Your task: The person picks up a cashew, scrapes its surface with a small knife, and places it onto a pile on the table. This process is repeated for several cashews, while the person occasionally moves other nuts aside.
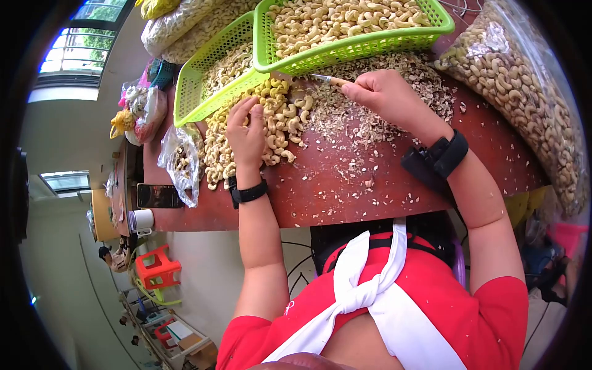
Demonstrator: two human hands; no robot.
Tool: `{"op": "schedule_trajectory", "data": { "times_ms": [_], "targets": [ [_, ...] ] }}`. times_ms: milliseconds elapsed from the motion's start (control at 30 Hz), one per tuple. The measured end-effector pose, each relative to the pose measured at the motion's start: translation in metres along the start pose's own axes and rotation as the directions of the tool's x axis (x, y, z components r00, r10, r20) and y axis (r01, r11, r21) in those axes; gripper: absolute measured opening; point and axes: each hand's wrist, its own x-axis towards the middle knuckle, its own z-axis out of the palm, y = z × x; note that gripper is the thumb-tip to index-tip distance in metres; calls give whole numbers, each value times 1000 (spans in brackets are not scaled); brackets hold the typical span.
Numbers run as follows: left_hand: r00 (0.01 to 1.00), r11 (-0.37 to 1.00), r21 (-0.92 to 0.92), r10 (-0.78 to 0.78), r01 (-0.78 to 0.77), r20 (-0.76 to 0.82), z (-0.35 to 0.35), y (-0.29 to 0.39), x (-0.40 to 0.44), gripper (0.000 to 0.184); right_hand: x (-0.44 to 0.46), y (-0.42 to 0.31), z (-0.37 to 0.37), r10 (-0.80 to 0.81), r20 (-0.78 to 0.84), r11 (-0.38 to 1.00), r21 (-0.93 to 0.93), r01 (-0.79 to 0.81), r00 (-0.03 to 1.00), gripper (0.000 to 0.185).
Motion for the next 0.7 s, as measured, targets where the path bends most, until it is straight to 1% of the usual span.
{"op": "schedule_trajectory", "data": {
  "times_ms": [33, 133, 200, 267, 300, 367, 400, 500, 533, 600, 633, 667, 700],
  "targets": [
    [998, 999, -48, -17, 14, -65, -1, 2, 0, 15, 0, -1, 0, -12, -6, 1000, -5, 12, 1000, 40],
    [1000, 1000, -5, -1, 1, -29, -9, 12, -4, 12, 0, 2, 0, -15, -1, 999, -31, 15, 1000, 41],
    [999, 999, -34, 16, -17, -38, -7, 17, -6, 10, 1, 4, 1, -14, 1, 999, -33, 14, 1000, 43],
    [1000, 1000, -6, 0, 0, 30, -6, 21, -8, 9, 1, 5, 3, -11, 0, 999, -31, 11, 1000, 43],
    [1000, 1000, -7, 0, 1, 27, -5, 23, -8, 9, 1, 5, 3, -8, -1, 1000, -26, 8, 1000, 43],
    [995, 1000, -10, -8, 9, 103, -2, 30, -8, 9, 1, 6, 3, 7, 10, 1000, -25, -7, 1000, 43],
    [995, 1000, -11, -9, 10, 103, -1, 32, -8, 9, 1, 6, 3, 25, 21, 999, -22, -24, 999, 42],
    [949, 1000, -1, -3, 4, 315, 1, 48, -9, 10, 1, 5, 4, 3, 6, 1000, -18, -3, 1000, 40],
    [948, 1000, -3, -4, 5, 317, 4, 49, -10, 10, 1, 3, 3, 6, 6, 1000, -19, -6, 1000, 40],
    [892, 962, 106, 188, -251, 410, 9, 52, -14, 15, 1, 0, 2, 42, 8, 999, -12, -42, 999, 38],
    [864, 976, 121, 101, -183, 494, 9, 59, -15, 18, 0, 0, 2, 41, 10, 999, -13, -41, 999, 38],
    [868, 976, 125, 97, -179, 488, 12, 60, -16, 18, 0, 0, 1, 42, 8, 999, -29, -42, 999, 37],
    [862, 970, 113, 135, -216, 488, 14, 60, -17, 16, 1, -1, 1, 35, 9, 998, -44, -35, 999, 36]
  ]
}}
